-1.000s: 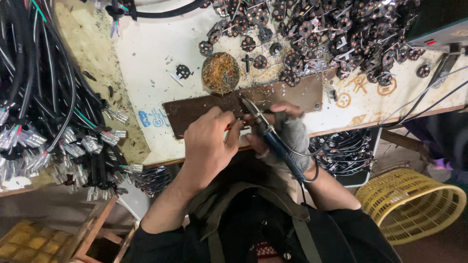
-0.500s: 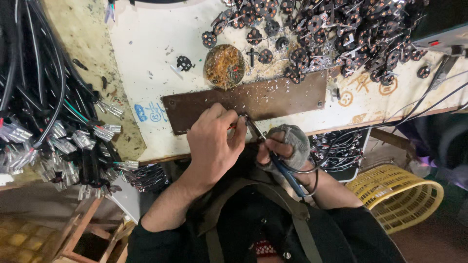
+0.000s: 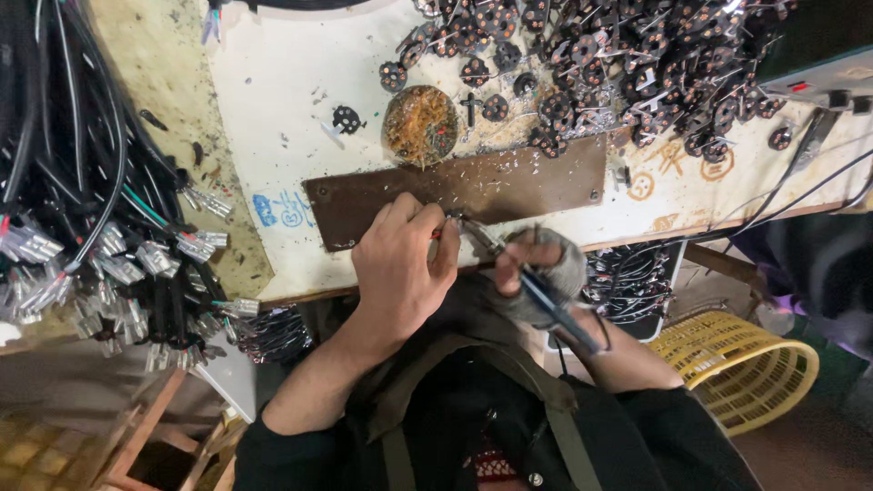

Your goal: The person uses a soldering iron to join exposed wire ends to small black circular components on a workbench. They repeatedly pick up components, align wires, apply solder, and place finished units back on the table.

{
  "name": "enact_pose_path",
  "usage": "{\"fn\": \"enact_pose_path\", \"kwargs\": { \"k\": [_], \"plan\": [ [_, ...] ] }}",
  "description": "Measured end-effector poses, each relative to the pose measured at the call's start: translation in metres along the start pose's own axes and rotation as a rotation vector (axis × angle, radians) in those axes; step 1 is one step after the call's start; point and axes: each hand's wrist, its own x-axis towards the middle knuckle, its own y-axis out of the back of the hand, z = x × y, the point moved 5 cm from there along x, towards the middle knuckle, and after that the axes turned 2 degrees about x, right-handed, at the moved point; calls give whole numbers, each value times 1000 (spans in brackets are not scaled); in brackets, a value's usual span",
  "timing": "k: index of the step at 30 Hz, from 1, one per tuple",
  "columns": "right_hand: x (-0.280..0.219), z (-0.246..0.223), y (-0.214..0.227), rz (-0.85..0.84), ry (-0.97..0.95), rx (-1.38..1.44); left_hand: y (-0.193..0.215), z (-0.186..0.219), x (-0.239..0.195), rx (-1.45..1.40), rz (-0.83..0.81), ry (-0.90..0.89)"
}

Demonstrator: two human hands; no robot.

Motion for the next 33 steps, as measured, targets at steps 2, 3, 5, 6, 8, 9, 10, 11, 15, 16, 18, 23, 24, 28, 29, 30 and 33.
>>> {"fn": "enact_pose_path", "kwargs": {
  "k": [2, 3, 5, 6, 8, 9, 10, 11, 15, 16, 18, 23, 24, 28, 29, 30, 33],
  "plan": [
    [-8, 8, 3, 56, -38, 1, -1, -2, -3, 26, -8, 9],
    [-16, -10, -3, 3, 345, -406, -2, -1, -5, 37, -15, 11],
    [-12, -21, -6, 22, 516, -672, -3, -1, 3, 31, -2, -19],
    [-13, -12, -1, 82, 260, -517, -2, -2, -2, 34, -10, -6],
    [-15, -11, -6, 19, 217, -459, -3, -5, -6, 38, -23, 3],
    [-18, -19, -15, -107, 428, -556, -5, -4, -5, 37, -28, -2],
    [-23, -24, -23, -236, 643, -648, -5, -3, -3, 29, -18, -10],
    [-20, -22, -17, -128, 611, -588, -5, -2, -2, 22, -9, -17],
    [-26, 6, 2, -13, 429, -510, -2, -3, -3, 19, -2, -7],
    [-29, 11, 9, -50, 380, -540, -3, -2, -2, 20, -15, -10],
    [-21, 42, 31, 21, -130, 151, -3, -2, -2, 26, -39, -11],
    [-8, 35, 26, -81, -173, 107, -2, -2, -1, 3, -26, -26],
    [-10, 10, 14, -102, 304, -284, -1, -3, -2, -3, -25, -25],
    [-22, -26, -17, -148, 740, -749, -1, -3, 0, 7, -52, -28],
    [-12, -16, -6, -58, 319, -428, -1, -3, 1, 7, -50, -27],
    [-14, 1, 3, 39, -104, -104, -1, -3, 0, 2, -57, -24],
    [-9, -5, 4, 47, 129, -241, -1, -2, 2, -9, -66, -20]
  ]
}}
